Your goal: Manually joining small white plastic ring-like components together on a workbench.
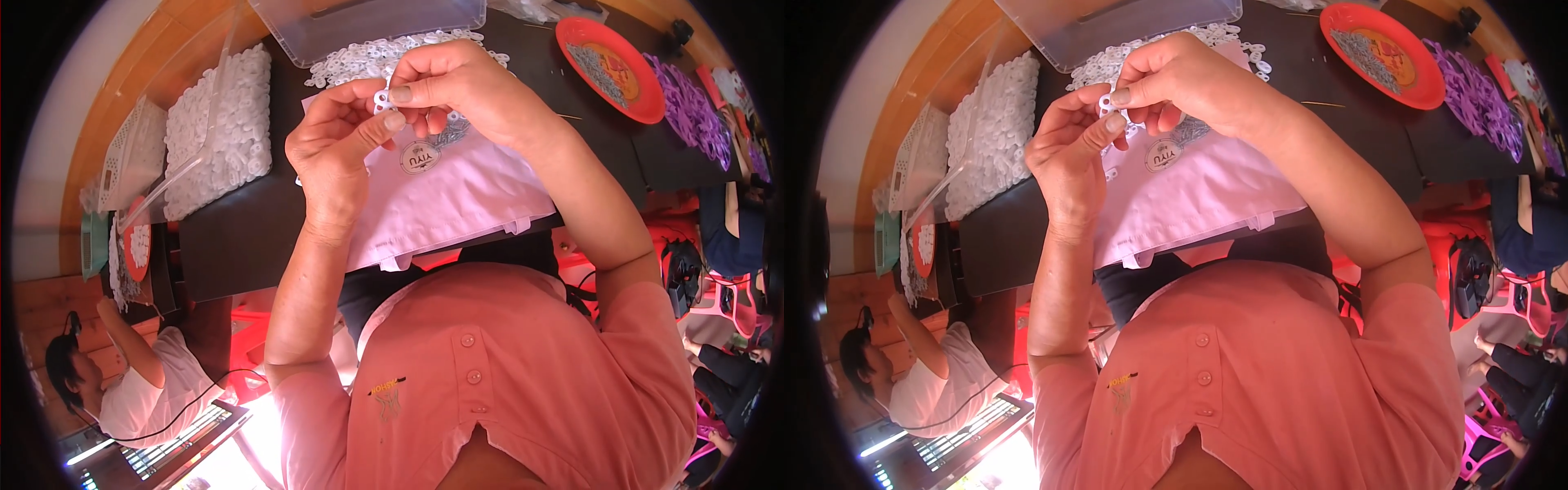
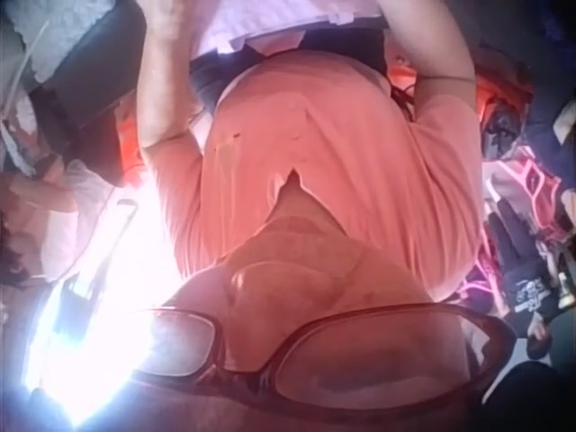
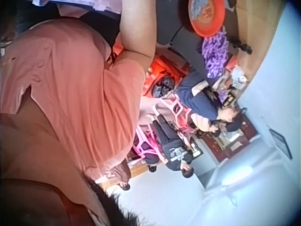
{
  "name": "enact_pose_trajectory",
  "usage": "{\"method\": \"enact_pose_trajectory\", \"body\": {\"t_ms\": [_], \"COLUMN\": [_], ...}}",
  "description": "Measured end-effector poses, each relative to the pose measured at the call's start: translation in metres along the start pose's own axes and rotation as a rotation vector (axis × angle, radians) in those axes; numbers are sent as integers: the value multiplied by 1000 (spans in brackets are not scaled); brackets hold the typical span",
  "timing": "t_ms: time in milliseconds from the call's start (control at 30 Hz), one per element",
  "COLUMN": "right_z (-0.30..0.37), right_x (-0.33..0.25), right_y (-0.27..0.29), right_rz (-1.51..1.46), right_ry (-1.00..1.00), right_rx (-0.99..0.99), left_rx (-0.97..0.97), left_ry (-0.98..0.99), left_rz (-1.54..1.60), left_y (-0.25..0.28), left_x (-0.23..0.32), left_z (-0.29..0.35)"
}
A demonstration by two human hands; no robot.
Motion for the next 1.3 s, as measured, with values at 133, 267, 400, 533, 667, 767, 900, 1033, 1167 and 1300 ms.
{"method": "enact_pose_trajectory", "body": {"t_ms": [133, 267, 400, 533, 667, 767, 900, 1033, 1167, 1300], "right_z": [1, 2, 5, 9, 10, 12, 8, 7, 21, 11], "right_x": [-5, -3, -5, -3, 0, 1, 3, -13, -27, -20], "right_y": [-2, -6, -14, -22, -27, -35, -33, -13, 14, 3], "right_rz": [12, -59, -130, -180, -244, -320, -313, -153, -117, -11], "right_ry": [15, 14, -18, -44, -22, -32, -45, 13, -43, -91], "right_rx": [-67, -59, -125, -171, -232, -291, -233, -48, 102, 21], "left_rx": [-35, -22, -12, -15, -29, -35, -34, 217, 419, 319], "left_ry": [-20, -90, -197, -252, -313, -331, -255, -286, -510, -434], "left_rz": [-41, -90, -106, -143, -118, -62, -6, -157, -565, -1124], "left_y": [-3, -2, -4, 0, -5, -6, -2, 13, 58, 85], "left_x": [2, 10, 21, 24, 29, 30, 27, 59, 148, 170], "left_z": [1, 5, 9, 14, 17, 19, 14, 15, -4, -32]}}
Point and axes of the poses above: each hand's wrist, its own z-axis away from the middle knuckle, its own y-axis out of the back of the hand, x = y × z, the point moved 9 cm from there along -z, towards the middle knuckle, and after that the axes turned 3 degrees about -x, right-handed, at the moved point
